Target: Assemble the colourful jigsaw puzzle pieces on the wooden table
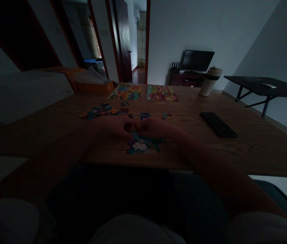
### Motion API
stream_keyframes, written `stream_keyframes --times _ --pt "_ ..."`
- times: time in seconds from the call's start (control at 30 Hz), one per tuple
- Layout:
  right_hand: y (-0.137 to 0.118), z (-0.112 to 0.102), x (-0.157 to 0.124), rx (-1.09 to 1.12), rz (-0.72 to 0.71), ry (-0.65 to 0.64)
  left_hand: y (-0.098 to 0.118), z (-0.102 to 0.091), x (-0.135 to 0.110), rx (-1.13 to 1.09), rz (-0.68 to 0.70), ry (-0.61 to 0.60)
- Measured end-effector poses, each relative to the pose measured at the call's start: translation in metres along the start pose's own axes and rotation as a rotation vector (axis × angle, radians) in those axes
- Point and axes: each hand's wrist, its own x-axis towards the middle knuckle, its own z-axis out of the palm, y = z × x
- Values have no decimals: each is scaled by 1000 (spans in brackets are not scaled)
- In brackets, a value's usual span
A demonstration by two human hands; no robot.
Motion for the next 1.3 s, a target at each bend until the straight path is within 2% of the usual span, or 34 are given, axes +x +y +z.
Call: stream_keyframes --times 0.27,0.43,0.6,0.77,0.9,0.97,1.0,1.13,1.17,1.23,1.3 --pt "-16 -2 -6 -91 26 4 1 1 0 12 11 5" --pt "-14 -1 -4 -16 37 2 -1 1 1 17 -15 -4" --pt "-13 -2 -3 -24 -21 -15 -4 1 2 -2 13 -9" --pt "-18 -4 -3 -49 16 -14 -1 0 1 -17 -20 -27" --pt "-23 -6 -6 -43 34 -48 1 1 2 -7 -36 6" --pt "-28 -8 -10 -87 77 -58 -6 -2 1 -3 -32 71" --pt "-30 -8 -12 -124 112 -59 -13 -6 0 -7 -39 141" --pt "-41 -6 -19 -247 194 -71 -56 -26 -12 -55 -173 586" --pt "-42 -5 -20 -247 187 -74 -67 -30 -16 -57 -217 654" --pt "-42 -3 -19 -223 172 -75 -83 -36 -23 -49 -304 734" --pt "-40 -2 -18 -211 183 -70 -91 -37 -28 -29 -374 726"
